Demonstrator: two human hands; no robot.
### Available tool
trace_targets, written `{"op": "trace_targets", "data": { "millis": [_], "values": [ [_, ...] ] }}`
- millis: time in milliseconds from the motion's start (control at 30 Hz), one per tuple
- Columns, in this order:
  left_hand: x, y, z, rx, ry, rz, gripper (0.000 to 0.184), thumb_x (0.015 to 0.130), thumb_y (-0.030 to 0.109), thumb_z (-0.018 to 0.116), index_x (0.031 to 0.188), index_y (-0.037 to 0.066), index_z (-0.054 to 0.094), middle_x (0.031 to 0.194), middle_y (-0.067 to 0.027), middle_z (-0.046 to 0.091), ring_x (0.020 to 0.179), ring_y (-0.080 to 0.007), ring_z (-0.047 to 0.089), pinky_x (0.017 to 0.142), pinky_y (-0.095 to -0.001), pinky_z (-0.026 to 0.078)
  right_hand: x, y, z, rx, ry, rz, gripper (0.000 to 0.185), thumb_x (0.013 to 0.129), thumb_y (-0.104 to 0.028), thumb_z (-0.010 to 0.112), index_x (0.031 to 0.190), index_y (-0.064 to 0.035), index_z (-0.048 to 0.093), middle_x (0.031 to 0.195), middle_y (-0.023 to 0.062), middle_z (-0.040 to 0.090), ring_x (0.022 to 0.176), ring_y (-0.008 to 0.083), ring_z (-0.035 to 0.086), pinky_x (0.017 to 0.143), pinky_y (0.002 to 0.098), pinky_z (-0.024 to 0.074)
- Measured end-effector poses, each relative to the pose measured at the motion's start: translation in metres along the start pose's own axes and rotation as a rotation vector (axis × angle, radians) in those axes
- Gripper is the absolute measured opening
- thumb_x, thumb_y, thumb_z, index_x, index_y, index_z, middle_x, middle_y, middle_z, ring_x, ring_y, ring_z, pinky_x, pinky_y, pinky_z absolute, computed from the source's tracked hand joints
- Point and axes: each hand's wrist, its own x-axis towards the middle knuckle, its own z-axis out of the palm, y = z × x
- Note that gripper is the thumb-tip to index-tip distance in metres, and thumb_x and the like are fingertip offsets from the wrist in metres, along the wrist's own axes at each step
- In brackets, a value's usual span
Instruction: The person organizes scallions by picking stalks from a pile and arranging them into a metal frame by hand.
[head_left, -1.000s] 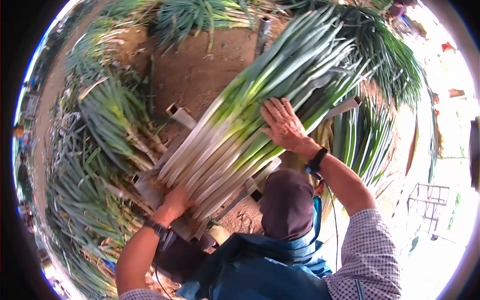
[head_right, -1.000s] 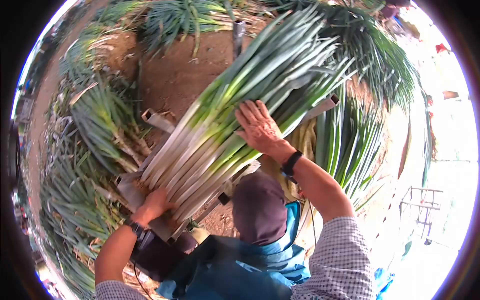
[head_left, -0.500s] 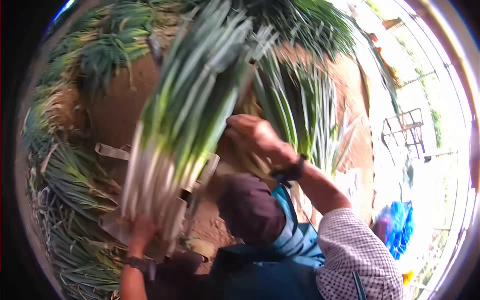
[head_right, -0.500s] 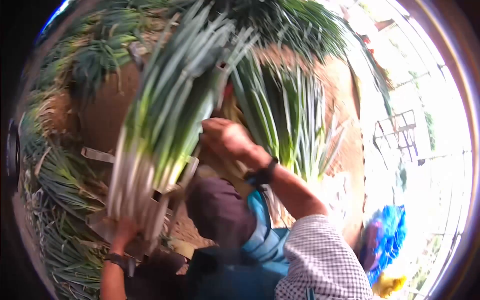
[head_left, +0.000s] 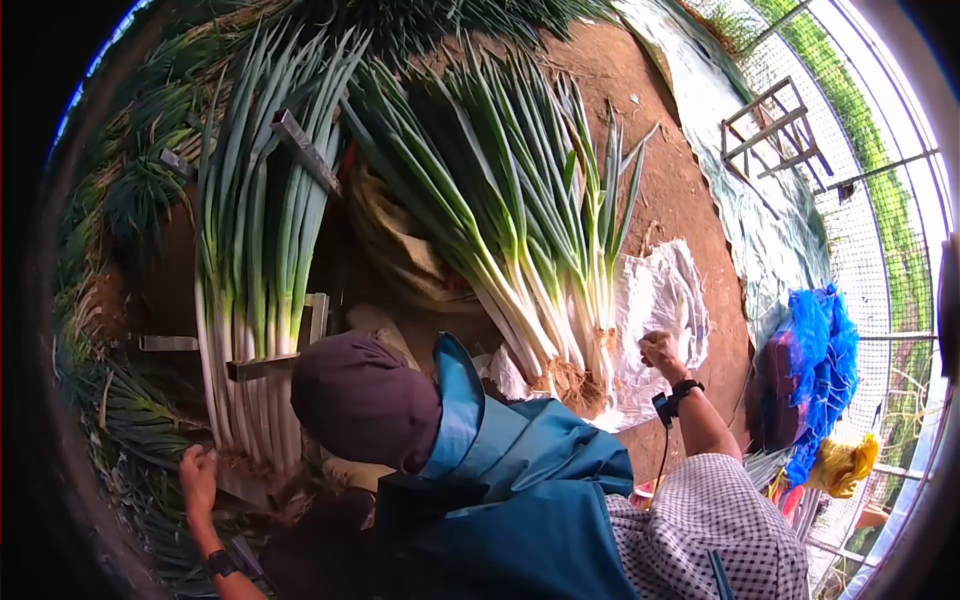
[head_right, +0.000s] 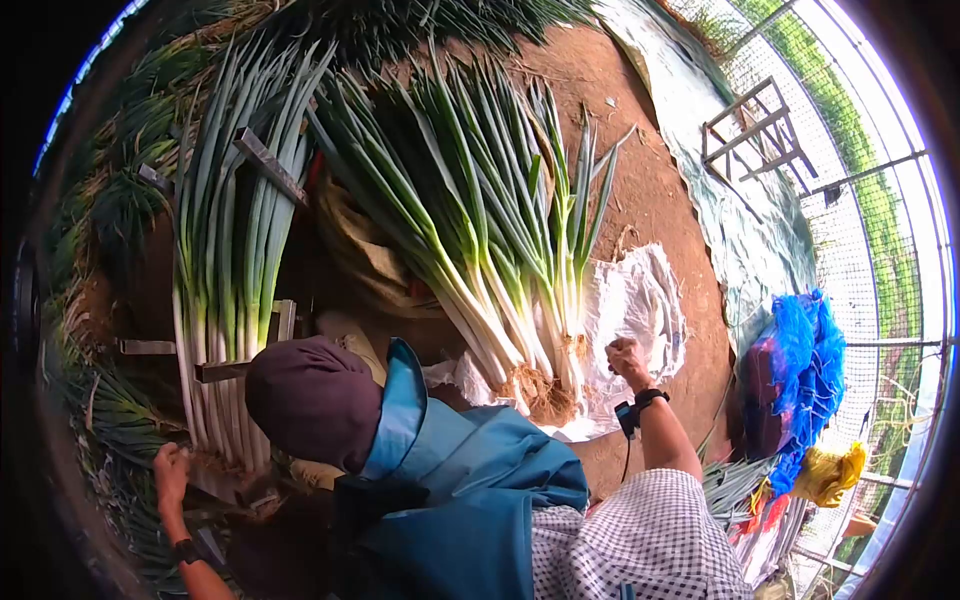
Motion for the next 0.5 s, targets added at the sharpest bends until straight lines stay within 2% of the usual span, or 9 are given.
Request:
{"op": "trace_targets", "data": {
  "millis": [67,133,167,233,300,333,433,467,500],
  "values": [
    [-0.016,0.016,-0.008,-0.035,0.070,0.011,0.042,0.096,0.019,0.063,0.128,-0.006,0.054,0.094,-0.0077,0.065,0.076,-0.0128,0.057,0.070,-0.0297,0.049,0.000,0.019,0.046,-0.063,-0.099,-0.031,0.023,0.089,-0.018,0.063,0.083,0.0026,0.072,0.068,0.0057,0.067,0.057,0.0137,0.065,0.049,0.0282,0.0527],
    [-0.048,0.057,-0.002,-0.035,0.067,0.010,0.041,0.096,0.019,0.064,0.127,-0.007,0.054,0.094,-0.0077,0.064,0.078,-0.0133,0.058,0.071,-0.0300,0.049,0.010,0.026,0.089,-0.276,-0.074,-0.378,0.022,0.087,-0.021,0.063,0.087,-0.0009,0.072,0.069,0.0085,0.068,0.060,0.0130,0.066,0.056,0.0315,0.0526],
    [-0.065,0.075,0.001,-0.036,0.072,0.008,0.041,0.096,0.019,0.064,0.126,-0.007,0.054,0.095,-0.0077,0.064,0.079,-0.0135,0.058,0.071,-0.0302,0.049,0.028,0.044,0.114,-0.190,-0.043,-0.547,0.021,0.087,-0.023,0.066,0.084,-0.0020,0.071,0.069,0.0114,0.067,0.064,0.0149,0.066,0.059,0.0333,0.0514],
    [-0.085,0.077,0.014,-0.067,0.068,0.026,0.039,0.095,0.018,0.065,0.125,-0.006,0.056,0.097,-0.0088,0.066,0.084,-0.0168,0.062,0.076,-0.0321,0.051,0.012,-0.013,0.129,-0.317,-0.037,-0.539,0.030,0.085,-0.032,0.072,0.087,-0.0027,0.068,0.077,0.0170,0.068,0.072,0.0339,0.067,0.065,0.0433,0.0519],
    [-0.107,0.080,0.028,-0.021,0.050,0.066,0.038,0.095,0.018,0.065,0.124,-0.006,0.057,0.100,-0.0114,0.067,0.087,-0.0186,0.063,0.079,-0.0330,0.051,0.016,-0.039,0.151,-0.468,0.011,-0.505,0.037,0.084,-0.035,0.072,0.101,-0.0025,0.065,0.093,0.0219,0.069,0.086,0.0404,0.067,0.072,0.0489,0.0523],
    [-0.123,0.095,0.037,-0.060,0.036,0.041,0.038,0.095,0.018,0.065,0.123,-0.006,0.057,0.104,-0.0144,0.068,0.092,-0.0206,0.064,0.084,-0.0350,0.051,0.024,-0.047,0.164,-0.555,-0.018,-0.469,0.043,0.083,-0.037,0.072,0.106,-0.0022,0.062,0.104,0.0246,0.067,0.093,0.0430,0.066,0.076,0.0515,0.0522],
    [-0.155,0.107,0.057,-0.044,0.056,0.044,0.038,0.094,0.017,0.064,0.123,-0.007,0.058,0.108,-0.0166,0.068,0.098,-0.0237,0.065,0.088,-0.0372,0.050,0.034,-0.057,0.185,-0.652,0.040,-0.472,0.026,0.083,-0.023,0.065,0.098,-0.0019,0.060,0.103,0.0242,0.064,0.092,0.0450,0.065,0.077,0.0537,0.0518],
    [-0.156,0.090,0.065,-0.049,0.091,0.118,0.040,0.095,0.019,0.065,0.124,-0.007,0.056,0.099,-0.0123,0.067,0.083,-0.0178,0.064,0.076,-0.0346,0.051,0.033,-0.058,0.187,-0.683,0.039,-0.508,0.023,0.081,-0.016,0.060,0.098,-0.0008,0.060,0.103,0.0247,0.064,0.091,0.0439,0.065,0.077,0.0530,0.0522],
    [-0.162,0.093,0.067,-0.058,0.091,0.114,0.039,0.095,0.019,0.065,0.124,-0.007,0.056,0.099,-0.0125,0.067,0.083,-0.0179,0.064,0.077,-0.0345,0.051,0.031,-0.060,0.184,-0.659,0.029,-0.501,0.023,0.081,-0.016,0.060,0.098,-0.0005,0.060,0.103,0.0252,0.064,0.092,0.0437,0.065,0.077,0.0523,0.0522]
  ]
}}
